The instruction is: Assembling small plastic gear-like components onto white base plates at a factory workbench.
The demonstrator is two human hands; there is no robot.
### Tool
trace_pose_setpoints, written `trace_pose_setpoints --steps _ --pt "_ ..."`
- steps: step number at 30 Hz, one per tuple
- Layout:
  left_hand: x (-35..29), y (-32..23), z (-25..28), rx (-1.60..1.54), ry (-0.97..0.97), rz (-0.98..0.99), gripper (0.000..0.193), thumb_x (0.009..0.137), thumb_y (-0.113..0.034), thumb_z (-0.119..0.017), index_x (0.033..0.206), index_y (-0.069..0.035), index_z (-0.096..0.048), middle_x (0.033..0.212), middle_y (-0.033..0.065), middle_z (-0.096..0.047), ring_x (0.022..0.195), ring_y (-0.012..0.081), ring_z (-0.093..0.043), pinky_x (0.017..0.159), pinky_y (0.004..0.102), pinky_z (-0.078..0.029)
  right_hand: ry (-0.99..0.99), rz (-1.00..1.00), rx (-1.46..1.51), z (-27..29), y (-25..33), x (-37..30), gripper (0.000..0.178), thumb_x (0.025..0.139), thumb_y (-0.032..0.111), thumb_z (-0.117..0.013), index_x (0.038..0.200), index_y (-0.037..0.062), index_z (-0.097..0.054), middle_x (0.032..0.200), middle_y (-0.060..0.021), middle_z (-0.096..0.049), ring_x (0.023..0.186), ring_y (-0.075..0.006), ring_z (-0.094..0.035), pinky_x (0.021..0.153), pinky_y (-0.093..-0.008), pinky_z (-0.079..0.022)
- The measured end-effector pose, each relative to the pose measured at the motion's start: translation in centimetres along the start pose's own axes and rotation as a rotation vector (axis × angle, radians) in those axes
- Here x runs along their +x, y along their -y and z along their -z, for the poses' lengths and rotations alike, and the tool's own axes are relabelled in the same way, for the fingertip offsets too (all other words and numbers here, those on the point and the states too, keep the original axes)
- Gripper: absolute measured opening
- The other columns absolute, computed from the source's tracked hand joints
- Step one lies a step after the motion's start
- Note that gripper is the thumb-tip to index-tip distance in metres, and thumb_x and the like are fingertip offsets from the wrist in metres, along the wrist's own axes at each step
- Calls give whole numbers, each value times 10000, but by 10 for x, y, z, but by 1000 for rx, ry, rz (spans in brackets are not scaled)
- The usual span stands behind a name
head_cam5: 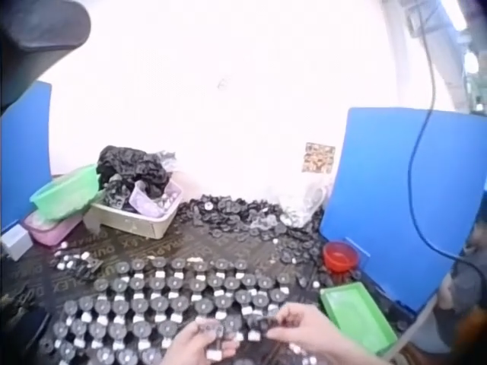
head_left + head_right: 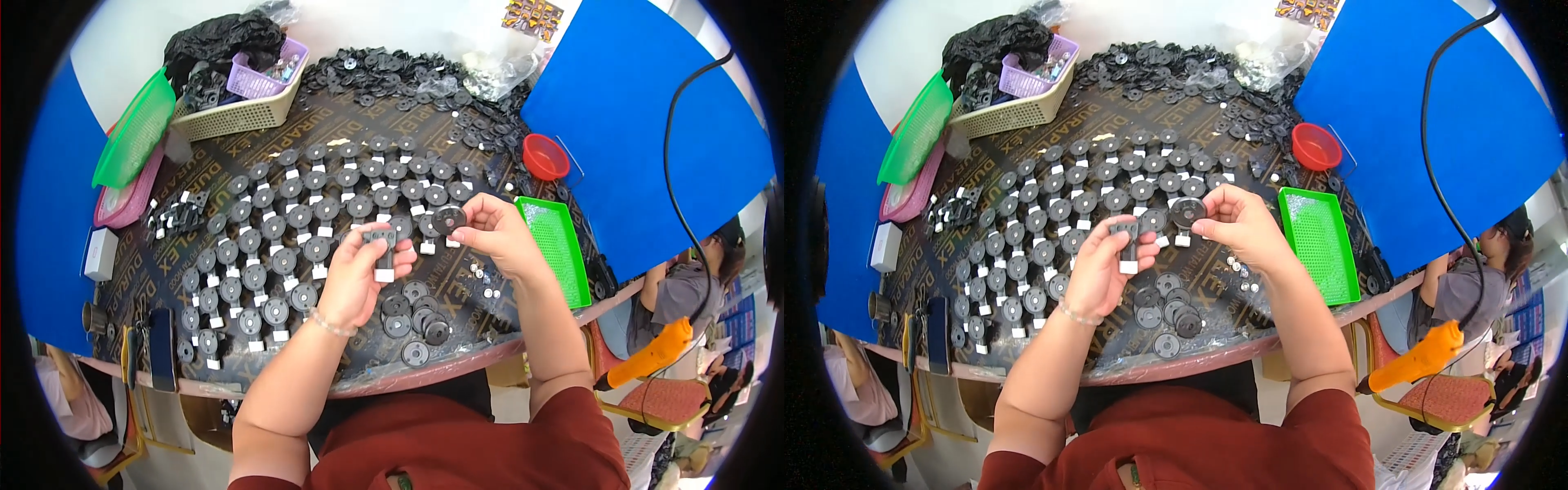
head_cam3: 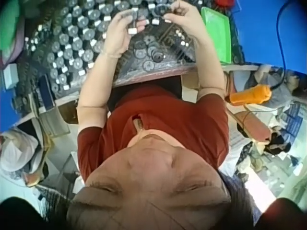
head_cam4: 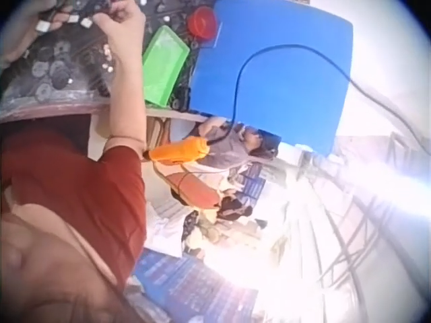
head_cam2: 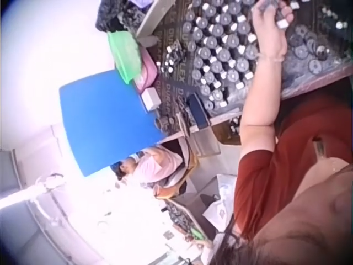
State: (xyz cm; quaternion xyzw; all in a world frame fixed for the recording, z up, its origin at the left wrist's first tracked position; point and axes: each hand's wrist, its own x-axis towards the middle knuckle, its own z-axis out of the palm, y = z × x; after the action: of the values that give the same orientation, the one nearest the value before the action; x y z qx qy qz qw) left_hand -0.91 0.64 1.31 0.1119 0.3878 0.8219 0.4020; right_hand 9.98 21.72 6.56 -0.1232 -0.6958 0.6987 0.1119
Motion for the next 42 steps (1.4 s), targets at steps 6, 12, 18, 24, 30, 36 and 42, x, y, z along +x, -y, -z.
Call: trace_pose_setpoints --steps 6,12,18,24,30,36,42 --pt "1 1 1 11 0 20 253 996 -80 -492 1242 -22 -496 1112 217 -646 940 275 -697 820 383 -599 -97 130 119 3 -8 6 205 834 -2 -712 1007 15 -604 972 -63 -674 873 -131 -651 818 -279 -544" --pt "5 1 0 -9 21 33 262 991 -78 -510 1249 -31 -502 1126 212 -640 953 272 -693 832 388 -594 -305 413 15 28 -11 -2 152 823 -49 -692 924 31 -612 1146 -112 -648 981 -147 -626 865 -284 -500" --pt "3 0 1 -79 12 76 294 1015 -117 -457 1295 -29 -475 1167 227 -618 1023 287 -669 886 400 -569 -239 411 35 23 8 -9 197 822 -90 -641 808 51 -504 1266 -223 -604 1199 -220 -575 994 -361 -468" --pt "3 5 1 -109 58 102 377 1031 -144 -385 1378 -1 -410 1224 233 -598 1065 303 -652 945 442 -548 -103 361 -295 -15 -3 -2 251 738 -1 -761 907 28 -578 1150 -112 -617 989 -185 -617 896 -324 -511" --pt "0 12 -2 -156 67 100 349 1036 -123 -429 1372 -32 -449 1169 129 -622 1034 220 -652 917 399 -554 67 503 -746 -43 -4 7 496 697 206 -838 1125 33 -657 1034 -114 -634 952 -296 -629 822 -376 -517" --pt "-1 11 -2 -181 76 53 341 1035 -115 -431 1363 -28 -464 1210 121 -613 1088 243 -644 945 369 -538 112 547 -876 -50 -1 16 479 681 243 -843 1093 57 -682 1017 -105 -631 985 -300 -601 869 -385 -493" --pt "0 10 -2 -176 92 59 342 1040 -116 -411 1365 -22 -460 1229 138 -606 1100 259 -644 952 377 -539 145 549 -871 -49 3 18 477 658 222 -861 1070 48 -697 1041 -103 -631 995 -299 -607 883 -385 -490"
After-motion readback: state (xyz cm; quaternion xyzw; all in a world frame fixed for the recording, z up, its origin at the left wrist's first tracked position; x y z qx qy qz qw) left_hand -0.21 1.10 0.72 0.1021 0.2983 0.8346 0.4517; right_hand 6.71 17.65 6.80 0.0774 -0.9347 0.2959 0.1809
